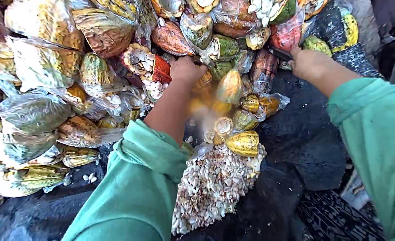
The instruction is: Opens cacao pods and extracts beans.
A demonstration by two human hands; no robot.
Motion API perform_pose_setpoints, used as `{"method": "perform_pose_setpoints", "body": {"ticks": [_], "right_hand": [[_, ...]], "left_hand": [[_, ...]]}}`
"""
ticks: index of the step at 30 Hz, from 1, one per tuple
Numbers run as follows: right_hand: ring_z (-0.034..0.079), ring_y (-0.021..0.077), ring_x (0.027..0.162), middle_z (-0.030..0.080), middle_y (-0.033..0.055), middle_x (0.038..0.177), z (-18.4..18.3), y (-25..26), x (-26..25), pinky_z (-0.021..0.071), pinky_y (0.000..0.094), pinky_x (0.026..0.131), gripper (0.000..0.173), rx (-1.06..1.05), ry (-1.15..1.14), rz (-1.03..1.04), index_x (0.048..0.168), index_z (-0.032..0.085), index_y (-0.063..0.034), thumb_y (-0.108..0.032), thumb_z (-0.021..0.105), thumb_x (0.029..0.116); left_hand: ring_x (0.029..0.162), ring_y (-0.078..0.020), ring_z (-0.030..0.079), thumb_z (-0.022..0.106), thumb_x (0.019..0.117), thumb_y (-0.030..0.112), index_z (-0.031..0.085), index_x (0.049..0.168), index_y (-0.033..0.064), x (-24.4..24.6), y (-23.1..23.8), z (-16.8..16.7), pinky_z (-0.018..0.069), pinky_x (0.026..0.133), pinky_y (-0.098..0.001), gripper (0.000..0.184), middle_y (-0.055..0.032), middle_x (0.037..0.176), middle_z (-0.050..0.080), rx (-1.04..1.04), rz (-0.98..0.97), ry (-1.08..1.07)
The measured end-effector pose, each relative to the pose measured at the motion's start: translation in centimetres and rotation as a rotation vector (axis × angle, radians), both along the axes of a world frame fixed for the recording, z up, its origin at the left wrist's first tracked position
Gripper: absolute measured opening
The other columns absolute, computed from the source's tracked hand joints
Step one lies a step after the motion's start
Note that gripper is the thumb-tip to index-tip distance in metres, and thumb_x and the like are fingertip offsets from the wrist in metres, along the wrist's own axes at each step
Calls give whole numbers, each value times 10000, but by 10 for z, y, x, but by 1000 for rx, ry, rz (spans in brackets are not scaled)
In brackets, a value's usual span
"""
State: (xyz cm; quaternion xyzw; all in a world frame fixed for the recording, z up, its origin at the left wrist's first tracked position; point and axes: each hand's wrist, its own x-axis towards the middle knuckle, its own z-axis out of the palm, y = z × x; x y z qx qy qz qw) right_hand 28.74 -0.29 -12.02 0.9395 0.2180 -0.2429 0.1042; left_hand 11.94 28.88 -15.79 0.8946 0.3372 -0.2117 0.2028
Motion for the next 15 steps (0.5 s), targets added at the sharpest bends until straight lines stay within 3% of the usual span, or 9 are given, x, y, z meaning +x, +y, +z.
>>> {"method": "perform_pose_setpoints", "body": {"ticks": [4,7,9,12,15], "right_hand": [[585,621,1123,591,420,1186,-5,9,0,442,768,884,409,-16,66,-19,1389,455,49,-229,482,1091],[638,600,997,620,403,1080,-2,-4,-17,488,738,823,400,-21,121,31,1379,452,45,-219,503,1083],[647,585,986,638,376,1031,5,-18,-35,498,726,817,380,-25,142,100,1349,468,46,-209,523,1072],[661,556,971,653,335,982,22,-26,-55,515,695,807,340,-87,171,214,1302,491,40,-204,525,1068],[672,519,971,665,296,990,41,-22,-75,527,664,819,327,-140,236,267,1307,490,18,-187,542,1058]], "left_hand": [[1405,-479,420,591,892,700,655,1235,-6,14,-3,-1,412,1046,-658,788,-298,1374,561,51,8,87],[1432,-505,366,588,877,730,638,1333,92,4,-2,-8,360,1064,-709,785,-263,1404,566,39,-119,46],[1405,-489,408,616,886,707,612,1382,112,-13,-8,-12,331,1075,-731,775,-238,1413,570,-35,-189,-55],[1246,-447,577,678,917,568,629,1332,113,-52,-30,-15,471,966,-694,618,-222,1400,564,-166,-301,-91],[1261,-436,567,735,907,444,653,1320,149,-97,-56,-5,438,1011,-680,515,-208,1422,561,-175,-404,-58]]}}
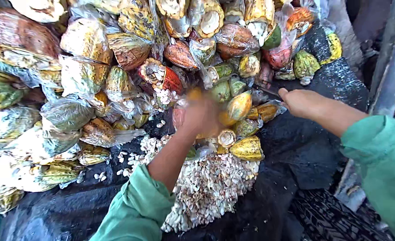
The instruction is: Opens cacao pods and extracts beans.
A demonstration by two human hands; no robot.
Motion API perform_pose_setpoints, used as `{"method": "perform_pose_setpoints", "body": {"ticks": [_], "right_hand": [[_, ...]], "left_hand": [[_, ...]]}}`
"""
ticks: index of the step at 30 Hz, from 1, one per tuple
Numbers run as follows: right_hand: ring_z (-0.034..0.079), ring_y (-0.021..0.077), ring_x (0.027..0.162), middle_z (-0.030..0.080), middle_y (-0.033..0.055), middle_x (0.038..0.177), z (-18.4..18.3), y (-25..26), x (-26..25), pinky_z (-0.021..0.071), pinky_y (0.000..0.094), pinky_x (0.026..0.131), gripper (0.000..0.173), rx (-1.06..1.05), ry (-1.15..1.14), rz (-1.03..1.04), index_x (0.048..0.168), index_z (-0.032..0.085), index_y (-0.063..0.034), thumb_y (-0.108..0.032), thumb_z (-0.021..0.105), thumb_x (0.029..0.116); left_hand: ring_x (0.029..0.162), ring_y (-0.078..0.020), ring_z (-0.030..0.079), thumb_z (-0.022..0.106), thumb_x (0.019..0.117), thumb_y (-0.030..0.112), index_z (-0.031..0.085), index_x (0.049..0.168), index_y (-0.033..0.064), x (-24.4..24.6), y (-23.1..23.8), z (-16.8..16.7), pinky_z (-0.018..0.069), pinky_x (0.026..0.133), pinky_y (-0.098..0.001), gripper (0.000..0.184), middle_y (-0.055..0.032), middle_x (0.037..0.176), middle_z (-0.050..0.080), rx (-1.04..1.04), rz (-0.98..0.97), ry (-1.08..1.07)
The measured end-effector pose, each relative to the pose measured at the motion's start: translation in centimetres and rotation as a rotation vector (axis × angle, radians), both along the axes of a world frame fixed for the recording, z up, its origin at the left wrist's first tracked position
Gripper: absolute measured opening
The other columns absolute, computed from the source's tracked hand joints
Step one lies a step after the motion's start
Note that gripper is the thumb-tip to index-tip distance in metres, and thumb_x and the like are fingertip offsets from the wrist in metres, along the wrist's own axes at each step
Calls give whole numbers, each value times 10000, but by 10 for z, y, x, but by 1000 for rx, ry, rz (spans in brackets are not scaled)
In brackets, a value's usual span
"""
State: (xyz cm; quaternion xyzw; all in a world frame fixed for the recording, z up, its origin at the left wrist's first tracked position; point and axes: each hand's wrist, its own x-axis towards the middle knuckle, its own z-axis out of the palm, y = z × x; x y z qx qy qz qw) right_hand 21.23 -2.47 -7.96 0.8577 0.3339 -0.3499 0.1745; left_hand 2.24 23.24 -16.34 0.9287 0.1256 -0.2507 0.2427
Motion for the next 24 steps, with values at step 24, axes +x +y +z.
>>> {"method": "perform_pose_setpoints", "body": {"ticks": [24], "right_hand": [[599,633,1070,610,427,1117,-30,-70,42,453,771,847,405,23,-169,-429,1387,460,48,-233,469,1095]], "left_hand": [[1197,-321,592,508,936,728,392,1531,161,-4,130,24,512,932,-559,829,-177,1368,560,-544,1470,-320]]}}
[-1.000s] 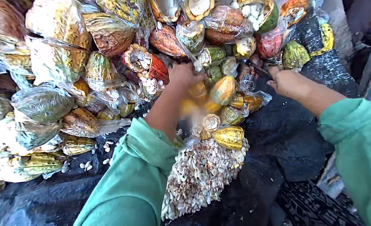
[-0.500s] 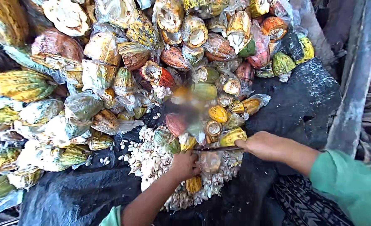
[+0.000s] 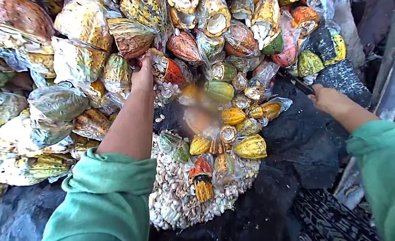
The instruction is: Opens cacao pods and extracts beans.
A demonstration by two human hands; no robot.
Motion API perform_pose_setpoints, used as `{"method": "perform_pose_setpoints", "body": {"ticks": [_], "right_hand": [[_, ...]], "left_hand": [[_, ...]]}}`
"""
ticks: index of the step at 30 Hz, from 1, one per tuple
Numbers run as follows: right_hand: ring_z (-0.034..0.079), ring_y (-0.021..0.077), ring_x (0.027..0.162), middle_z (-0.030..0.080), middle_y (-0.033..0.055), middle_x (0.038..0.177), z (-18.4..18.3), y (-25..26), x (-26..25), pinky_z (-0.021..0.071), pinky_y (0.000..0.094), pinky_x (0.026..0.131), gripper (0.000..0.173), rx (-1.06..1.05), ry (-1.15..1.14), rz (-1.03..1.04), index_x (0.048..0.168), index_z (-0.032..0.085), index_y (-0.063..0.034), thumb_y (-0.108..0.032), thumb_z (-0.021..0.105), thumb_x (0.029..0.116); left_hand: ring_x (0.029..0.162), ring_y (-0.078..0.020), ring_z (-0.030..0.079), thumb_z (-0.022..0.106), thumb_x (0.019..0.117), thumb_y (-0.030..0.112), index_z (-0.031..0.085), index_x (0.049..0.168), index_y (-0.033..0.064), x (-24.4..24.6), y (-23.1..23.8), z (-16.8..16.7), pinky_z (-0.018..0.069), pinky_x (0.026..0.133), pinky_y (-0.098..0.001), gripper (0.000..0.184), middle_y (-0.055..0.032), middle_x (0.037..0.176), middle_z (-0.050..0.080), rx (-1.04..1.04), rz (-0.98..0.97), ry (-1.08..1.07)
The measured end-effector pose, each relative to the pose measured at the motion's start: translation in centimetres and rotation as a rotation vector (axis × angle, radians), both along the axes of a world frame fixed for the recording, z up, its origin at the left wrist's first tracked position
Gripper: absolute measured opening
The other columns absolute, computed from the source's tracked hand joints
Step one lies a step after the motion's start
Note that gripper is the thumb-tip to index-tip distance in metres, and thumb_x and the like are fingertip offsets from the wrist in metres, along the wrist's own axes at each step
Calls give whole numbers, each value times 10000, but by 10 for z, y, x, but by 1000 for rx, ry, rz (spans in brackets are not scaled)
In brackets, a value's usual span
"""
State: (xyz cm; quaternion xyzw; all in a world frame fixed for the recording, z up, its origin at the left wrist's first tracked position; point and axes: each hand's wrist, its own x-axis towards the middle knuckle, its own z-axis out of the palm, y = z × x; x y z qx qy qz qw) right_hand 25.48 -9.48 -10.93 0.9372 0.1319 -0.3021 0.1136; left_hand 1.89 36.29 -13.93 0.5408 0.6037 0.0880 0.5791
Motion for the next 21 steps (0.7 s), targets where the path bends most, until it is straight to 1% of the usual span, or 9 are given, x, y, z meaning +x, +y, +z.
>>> {"method": "perform_pose_setpoints", "body": {"ticks": [1,3,6,7,10,13,14,18,21], "right_hand": [[607,624,1059,606,427,1123,-13,9,4,458,763,852,416,35,7,-36,1400,446,51,-233,467,1097],[648,583,918,612,413,1067,-34,19,6,495,725,792,432,99,33,-105,1412,415,59,-234,466,1099],[658,554,841,615,404,1030,-35,26,3,511,699,762,460,102,59,-143,1435,386,55,-230,494,1090],[659,551,843,618,397,1028,-29,30,1,513,694,766,449,78,74,-128,1419,392,64,-212,506,1084],[675,512,811,628,363,1000,-10,38,-7,537,656,746,417,13,117,-65,1385,404,61,-190,524,1074],[684,483,784,633,344,963,2,40,-14,551,632,726,421,-21,137,-1,1383,394,56,-192,530,1071],[682,483,780,632,341,952,5,39,-16,547,636,725,414,-31,144,14,1376,398,58,-183,534,1068],[678,462,720,638,313,883,14,8,-21,554,630,692,414,23,166,26,1379,424,31,-213,540,1065],[677,444,682,648,266,807,25,-45,-20,552,628,650,376,32,162,170,1348,481,4,-249,512,1072]], "left_hand": [[1181,-326,606,529,898,767,398,1518,140,5,7,-4,525,915,-562,892,-186,1356,566,-9,16,47],[1157,-332,609,568,875,771,393,1516,127,5,15,-7,521,907,-561,925,-196,1345,565,10,-59,144],[1170,-372,616,585,923,688,269,1592,253,-6,17,-14,524,891,-620,858,-206,1384,557,52,-270,191],[1167,-366,616,573,950,653,276,1586,240,-8,11,-17,528,886,-616,814,-204,1377,559,63,-319,181],[1297,-387,548,522,1019,547,377,1537,80,-13,-9,-28,435,1047,-632,712,-251,1409,547,159,-512,220],[1273,-513,535,354,1091,482,541,1355,-68,-31,-27,-39,369,1039,-723,638,-360,1305,574,228,-786,362],[1236,-513,559,342,1103,440,578,1308,-66,-43,-35,-43,379,1020,-731,595,-356,1260,598,227,-863,360],[1120,-465,636,503,1065,332,660,1224,-17,-113,-85,-55,453,973,-697,414,-289,1157,667,108,-1136,392],[1209,-459,597,533,1045,474,644,1263,-6,-124,-106,-23,427,1021,-680,539,-283,1266,625,29,-1461,534]]}}
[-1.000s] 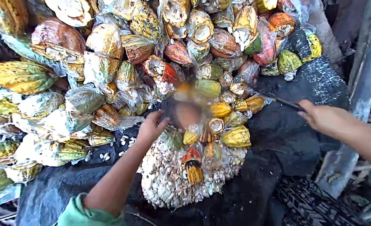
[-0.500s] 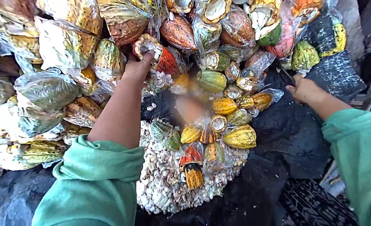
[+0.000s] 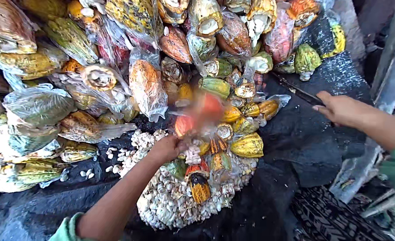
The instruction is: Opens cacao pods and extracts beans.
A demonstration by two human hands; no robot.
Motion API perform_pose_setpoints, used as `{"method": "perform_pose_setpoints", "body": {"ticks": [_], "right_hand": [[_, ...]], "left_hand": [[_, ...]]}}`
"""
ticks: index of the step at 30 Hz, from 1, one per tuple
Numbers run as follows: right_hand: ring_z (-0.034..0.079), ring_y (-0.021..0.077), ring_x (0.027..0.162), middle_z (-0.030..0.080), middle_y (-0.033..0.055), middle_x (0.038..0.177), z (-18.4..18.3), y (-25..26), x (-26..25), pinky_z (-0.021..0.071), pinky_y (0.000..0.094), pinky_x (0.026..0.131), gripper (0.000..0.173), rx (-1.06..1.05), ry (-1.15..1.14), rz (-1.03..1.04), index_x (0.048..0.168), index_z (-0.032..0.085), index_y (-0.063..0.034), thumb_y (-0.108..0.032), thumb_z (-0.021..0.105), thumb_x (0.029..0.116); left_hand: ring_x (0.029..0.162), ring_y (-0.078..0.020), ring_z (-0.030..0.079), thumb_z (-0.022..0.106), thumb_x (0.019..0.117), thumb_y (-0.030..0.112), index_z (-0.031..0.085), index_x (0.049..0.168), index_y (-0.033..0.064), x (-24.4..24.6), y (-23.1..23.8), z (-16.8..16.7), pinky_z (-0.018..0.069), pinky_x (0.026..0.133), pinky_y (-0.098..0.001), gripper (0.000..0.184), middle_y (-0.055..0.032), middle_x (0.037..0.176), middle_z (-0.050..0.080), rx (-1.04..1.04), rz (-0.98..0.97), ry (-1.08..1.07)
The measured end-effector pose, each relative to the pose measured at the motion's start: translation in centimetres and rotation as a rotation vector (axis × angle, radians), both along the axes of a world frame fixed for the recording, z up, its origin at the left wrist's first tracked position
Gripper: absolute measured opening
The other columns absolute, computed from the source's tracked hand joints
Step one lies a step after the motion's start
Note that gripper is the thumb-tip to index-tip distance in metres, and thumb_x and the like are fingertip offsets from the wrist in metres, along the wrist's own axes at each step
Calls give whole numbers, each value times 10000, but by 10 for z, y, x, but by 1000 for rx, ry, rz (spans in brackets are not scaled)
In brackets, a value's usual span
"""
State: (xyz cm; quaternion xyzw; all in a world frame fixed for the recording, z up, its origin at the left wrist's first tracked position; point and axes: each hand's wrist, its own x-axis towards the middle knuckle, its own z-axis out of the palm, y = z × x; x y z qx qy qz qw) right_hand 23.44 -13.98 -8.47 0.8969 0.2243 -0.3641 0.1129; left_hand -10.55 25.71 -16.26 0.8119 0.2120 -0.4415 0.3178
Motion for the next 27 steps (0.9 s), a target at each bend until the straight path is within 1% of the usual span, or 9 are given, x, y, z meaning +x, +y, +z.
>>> {"method": "perform_pose_setpoints", "body": {"ticks": [2,5,6,8,11,14,19,22,27], "right_hand": [[672,528,800,657,320,876,11,-11,0,516,694,727,357,-59,-33,21,1330,498,33,-214,504,1072],[647,601,928,651,376,958,-2,-8,15,480,750,779,365,-86,-101,-17,1334,497,36,-228,487,1082],[639,613,939,646,386,966,-10,0,18,472,761,777,362,-60,-118,-24,1333,502,32,-231,487,1084],[626,626,986,641,396,1011,-30,22,23,462,773,794,359,-26,-142,-29,1332,512,30,-232,484,1088],[610,615,1058,621,408,1106,-56,63,34,453,761,847,373,-4,-111,-115,1332,505,57,-231,460,1098],[666,510,868,623,371,1052,-80,86,36,518,664,788,453,78,-22,-284,1385,455,72,-286,442,1108],[681,424,753,644,301,952,-88,80,27,552,609,746,440,138,45,-321,1385,433,58,-255,511,1085],[667,391,683,632,268,868,-73,67,22,560,585,697,398,107,74,-269,1337,439,57,-221,540,1071],[658,374,653,624,251,838,-40,58,11,561,565,667,396,38,147,-140,1333,436,56,-200,560,1058]], "left_hand": [[1192,-429,613,556,1031,495,684,1212,23,19,6,27,443,1007,-663,522,-240,1238,655,28,-133,13],[1143,-412,638,658,989,436,710,1123,1,61,22,45,488,971,-647,458,-221,1220,657,162,-122,-223],[1160,-416,633,686,982,380,689,1158,-26,74,27,44,486,988,-640,442,-243,1245,644,159,-59,-361],[1255,-412,589,636,1020,319,540,1407,-32,106,31,30,450,1072,-597,532,-276,1373,576,85,98,-523],[1389,-436,465,584,1013,499,426,1516,-11,155,29,-5,341,1145,-634,733,-287,1486,482,98,191,-436],[1306,-463,529,570,943,678,549,1374,-41,199,14,-15,400,1055,-687,838,-309,1379,550,112,212,-337],[1329,-390,522,670,880,660,547,1379,-42,223,7,-27,396,1092,-610,870,-260,1405,555,39,340,-192],[1256,-367,582,651,924,592,603,1330,9,219,10,-31,420,1065,-601,712,-230,1330,617,-31,192,-211],[1226,-351,602,705,965,354,568,1395,63,198,6,-26,443,1060,-577,537,-221,1314,624,-260,71,-285]]}}
